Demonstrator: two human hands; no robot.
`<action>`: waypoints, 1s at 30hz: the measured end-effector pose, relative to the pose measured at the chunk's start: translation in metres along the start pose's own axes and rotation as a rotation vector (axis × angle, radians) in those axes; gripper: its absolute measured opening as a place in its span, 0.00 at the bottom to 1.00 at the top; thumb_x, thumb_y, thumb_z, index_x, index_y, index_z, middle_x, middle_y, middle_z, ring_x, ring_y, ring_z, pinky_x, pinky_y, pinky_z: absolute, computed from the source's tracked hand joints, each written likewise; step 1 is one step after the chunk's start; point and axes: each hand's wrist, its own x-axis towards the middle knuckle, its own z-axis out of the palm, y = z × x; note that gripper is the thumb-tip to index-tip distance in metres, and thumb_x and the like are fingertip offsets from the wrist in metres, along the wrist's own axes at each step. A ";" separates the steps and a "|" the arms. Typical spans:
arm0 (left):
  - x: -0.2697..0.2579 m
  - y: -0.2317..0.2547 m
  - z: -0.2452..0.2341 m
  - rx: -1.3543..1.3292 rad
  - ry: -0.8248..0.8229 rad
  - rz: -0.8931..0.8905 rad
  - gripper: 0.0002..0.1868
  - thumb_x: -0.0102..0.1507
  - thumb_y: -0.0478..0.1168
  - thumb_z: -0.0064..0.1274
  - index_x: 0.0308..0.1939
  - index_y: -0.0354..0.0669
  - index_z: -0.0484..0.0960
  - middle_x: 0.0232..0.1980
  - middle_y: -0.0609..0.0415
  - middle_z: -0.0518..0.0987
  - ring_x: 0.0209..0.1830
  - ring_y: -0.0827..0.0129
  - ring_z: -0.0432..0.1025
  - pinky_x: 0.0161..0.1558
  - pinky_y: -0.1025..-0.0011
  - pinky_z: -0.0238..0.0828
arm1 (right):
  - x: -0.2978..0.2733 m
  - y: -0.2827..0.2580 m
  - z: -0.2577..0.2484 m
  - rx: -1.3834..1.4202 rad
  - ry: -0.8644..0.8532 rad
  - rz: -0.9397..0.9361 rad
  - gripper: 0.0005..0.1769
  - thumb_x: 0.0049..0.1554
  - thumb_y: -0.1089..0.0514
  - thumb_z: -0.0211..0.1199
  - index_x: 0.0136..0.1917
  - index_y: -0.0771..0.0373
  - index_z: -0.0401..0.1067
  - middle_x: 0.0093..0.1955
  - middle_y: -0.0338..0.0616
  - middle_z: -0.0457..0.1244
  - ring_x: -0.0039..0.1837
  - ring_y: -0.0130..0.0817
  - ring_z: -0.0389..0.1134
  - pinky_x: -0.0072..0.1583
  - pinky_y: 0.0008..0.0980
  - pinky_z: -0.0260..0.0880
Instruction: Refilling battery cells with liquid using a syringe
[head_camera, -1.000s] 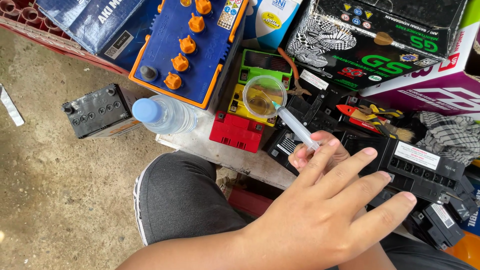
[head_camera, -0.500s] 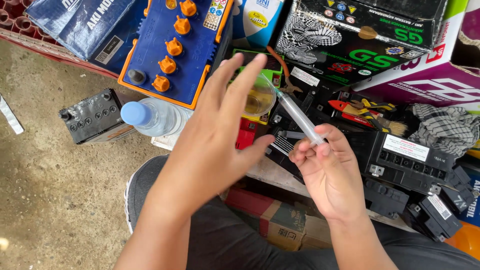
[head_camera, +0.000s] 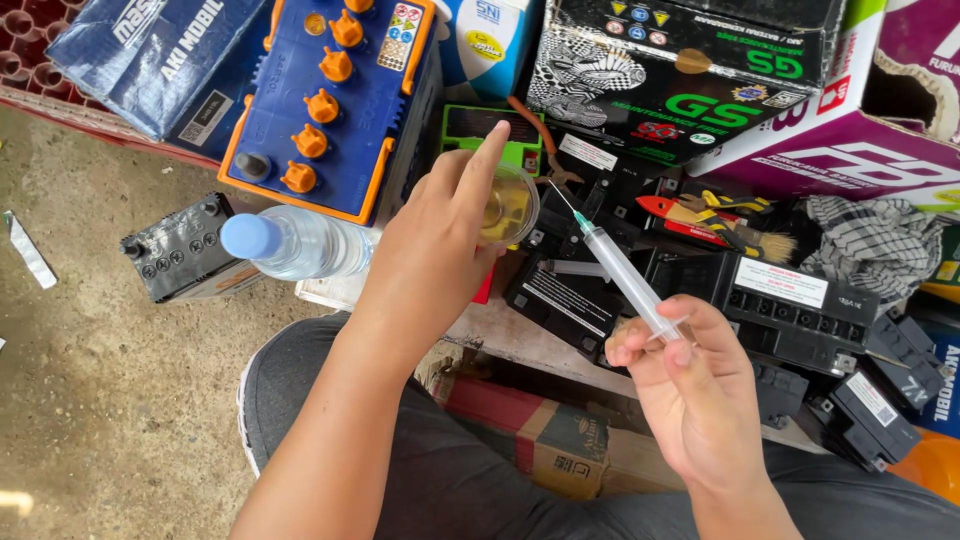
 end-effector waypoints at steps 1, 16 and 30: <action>-0.001 0.002 0.002 0.000 -0.004 0.004 0.54 0.56 0.32 0.64 0.80 0.48 0.49 0.65 0.43 0.68 0.56 0.45 0.68 0.40 0.53 0.72 | -0.002 -0.002 -0.002 0.001 0.005 -0.002 0.14 0.67 0.54 0.62 0.64 0.56 0.72 0.47 0.50 0.66 0.51 0.43 0.63 0.57 0.43 0.64; -0.002 0.003 0.017 0.109 0.046 0.092 0.50 0.48 0.38 0.72 0.73 0.41 0.65 0.61 0.43 0.68 0.58 0.48 0.68 0.53 0.56 0.69 | -0.023 -0.006 -0.019 -0.162 0.032 -0.032 0.15 0.65 0.58 0.62 0.64 0.60 0.70 0.48 0.49 0.68 0.53 0.41 0.68 0.64 0.47 0.66; 0.004 -0.001 0.011 0.013 -0.008 -0.059 0.46 0.61 0.40 0.62 0.79 0.46 0.53 0.66 0.39 0.65 0.61 0.40 0.68 0.45 0.49 0.72 | -0.028 -0.053 -0.023 -0.303 0.076 -0.201 0.23 0.67 0.57 0.58 0.71 0.69 0.65 0.41 0.45 0.66 0.48 0.34 0.70 0.60 0.38 0.76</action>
